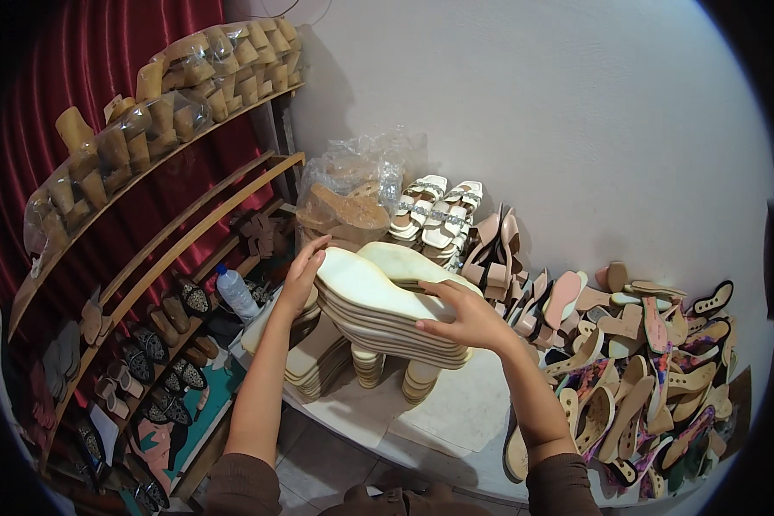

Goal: Sorting and matching shoe insoles with corresponding shoe bases and components.

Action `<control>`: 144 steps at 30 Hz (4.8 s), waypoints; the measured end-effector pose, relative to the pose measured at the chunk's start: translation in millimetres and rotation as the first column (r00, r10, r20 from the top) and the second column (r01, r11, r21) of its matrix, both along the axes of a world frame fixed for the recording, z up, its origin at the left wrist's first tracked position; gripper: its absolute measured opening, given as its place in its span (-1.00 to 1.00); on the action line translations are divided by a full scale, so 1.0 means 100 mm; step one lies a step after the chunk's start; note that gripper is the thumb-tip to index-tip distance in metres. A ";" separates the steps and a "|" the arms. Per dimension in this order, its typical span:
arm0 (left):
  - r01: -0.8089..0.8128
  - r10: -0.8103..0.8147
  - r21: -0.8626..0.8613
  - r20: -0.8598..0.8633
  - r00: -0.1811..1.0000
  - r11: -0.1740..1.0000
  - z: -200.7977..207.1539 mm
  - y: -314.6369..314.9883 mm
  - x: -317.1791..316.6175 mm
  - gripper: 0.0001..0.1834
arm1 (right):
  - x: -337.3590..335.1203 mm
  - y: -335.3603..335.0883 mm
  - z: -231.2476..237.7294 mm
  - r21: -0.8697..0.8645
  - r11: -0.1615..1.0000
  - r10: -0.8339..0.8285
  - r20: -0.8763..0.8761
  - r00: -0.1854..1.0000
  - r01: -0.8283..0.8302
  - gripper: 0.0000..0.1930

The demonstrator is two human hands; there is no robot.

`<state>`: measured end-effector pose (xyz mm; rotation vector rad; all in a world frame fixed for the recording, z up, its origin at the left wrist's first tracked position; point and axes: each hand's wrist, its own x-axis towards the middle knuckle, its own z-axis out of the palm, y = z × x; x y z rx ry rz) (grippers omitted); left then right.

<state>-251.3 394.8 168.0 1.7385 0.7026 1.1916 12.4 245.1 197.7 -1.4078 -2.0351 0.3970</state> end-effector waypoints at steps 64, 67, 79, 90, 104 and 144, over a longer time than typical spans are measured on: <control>0.443 0.033 0.481 -0.705 0.709 0.757 -0.72 -2.60 6.98 -0.63 | 6.08 -2.14 -0.81 0.574 0.626 -0.776 0.393 0.493 0.528 -0.83; 0.406 0.011 0.457 -0.674 0.738 0.791 -0.85 -2.45 7.18 -0.61 | 6.52 -1.94 -1.09 0.601 0.614 -0.773 0.589 0.237 0.511 -0.80; 0.351 -0.248 0.094 -0.541 0.804 0.932 -1.01 -2.14 7.27 -0.56 | 6.91 -1.99 -0.55 0.191 0.685 -0.702 0.429 0.568 0.703 -0.80; 0.553 -0.555 -0.276 0.077 0.828 0.786 -0.45 -2.72 7.40 -0.18 | 6.21 -2.54 -0.28 -0.266 0.846 -0.505 -0.119 0.855 0.463 -0.37; 0.621 -0.216 -0.390 0.702 0.678 0.681 -0.64 -2.95 6.84 -0.47 | 5.29 -2.83 -0.70 -0.291 0.928 -0.227 -0.937 -0.266 0.233 -0.70; 0.604 -0.228 -0.632 0.575 0.786 0.485 -1.09 -3.62 5.13 -0.48 | 3.48 -3.01 -1.06 0.031 0.895 -0.432 -0.199 0.880 0.446 -0.54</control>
